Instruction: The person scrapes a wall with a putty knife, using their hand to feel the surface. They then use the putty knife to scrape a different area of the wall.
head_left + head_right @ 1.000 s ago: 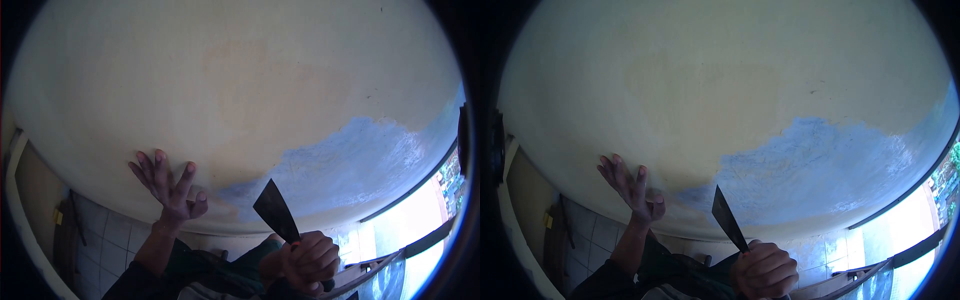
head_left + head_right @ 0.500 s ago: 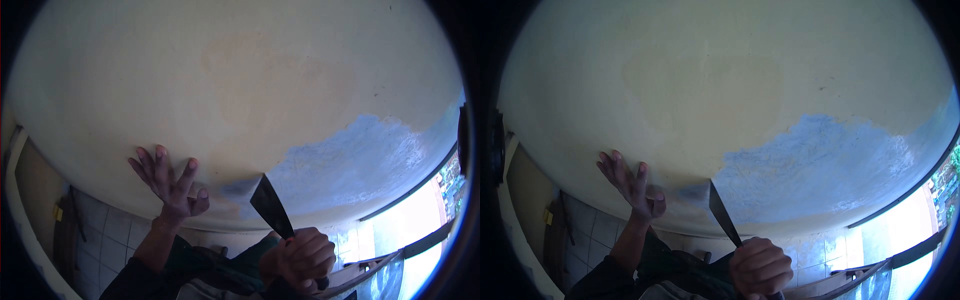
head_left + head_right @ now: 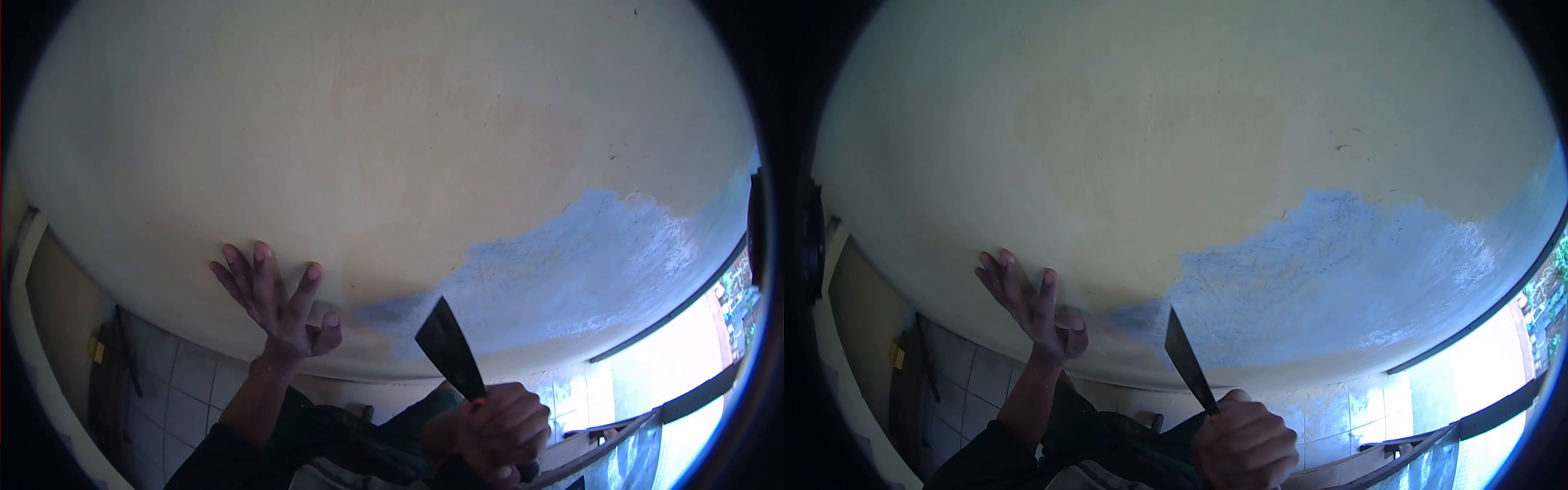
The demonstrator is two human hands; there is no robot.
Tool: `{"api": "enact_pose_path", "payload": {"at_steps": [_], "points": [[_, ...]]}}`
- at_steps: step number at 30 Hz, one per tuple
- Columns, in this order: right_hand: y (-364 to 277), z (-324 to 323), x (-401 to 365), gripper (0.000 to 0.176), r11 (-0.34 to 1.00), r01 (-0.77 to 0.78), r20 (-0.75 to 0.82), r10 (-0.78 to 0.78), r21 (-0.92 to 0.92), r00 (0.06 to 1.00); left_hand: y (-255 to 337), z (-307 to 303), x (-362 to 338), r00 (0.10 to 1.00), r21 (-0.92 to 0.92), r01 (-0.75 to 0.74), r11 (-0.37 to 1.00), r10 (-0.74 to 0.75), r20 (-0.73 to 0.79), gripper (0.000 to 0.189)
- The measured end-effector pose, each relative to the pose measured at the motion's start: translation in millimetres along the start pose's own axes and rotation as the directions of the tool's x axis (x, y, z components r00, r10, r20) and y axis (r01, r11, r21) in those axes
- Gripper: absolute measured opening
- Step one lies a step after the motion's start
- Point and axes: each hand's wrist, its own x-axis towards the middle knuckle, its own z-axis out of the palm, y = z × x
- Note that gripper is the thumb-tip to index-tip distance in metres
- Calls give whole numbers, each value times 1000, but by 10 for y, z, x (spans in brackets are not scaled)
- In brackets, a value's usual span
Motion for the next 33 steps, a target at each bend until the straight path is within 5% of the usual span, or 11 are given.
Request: {"api": "enact_pose_path", "payload": {"at_steps": [9, 12, 15, 18, 21, 24, 33], "points": [[72, 17, 11, 31, 997, -70, 28, 69, 37, 997, 28, -15, -26, 1000, 16, 11, 1000, -11, 13, 52], [41, 46, -4, 31, 999, 16, -15, -17, -41, 1000, 21, 1, -7, 1000, 7, 4, 1000, -4, 8, 52], [61, 22, -6, 31, 994, -101, 46, 99, 52, 994, 24, -17, -26, 1000, 13, 9, 1000, -9, 10, 52], [-18, 116, 58, 25, 995, -77, -8, 76, -68, 997, 4, -10, -18, 1000, 2, 5, 1000, -5, 7, 52], [-10, 0, 68, 25, 980, -197, 188, 197, -18, 962, 4, -14, -27, 1000, 4, 6, 1000, -6, 3, 52], [2, 106, 51, 26, 993, -115, -9, 115, -39, 993, 18, 10, -4, 1000, 7, 0, 1000, 0, -2, 52], [81, 88, 102, 30, 986, -159, 73, 154, 55, 985, 21, -11, -30, 1000, 9, 8, 1000, -8, 0, 52]]}}
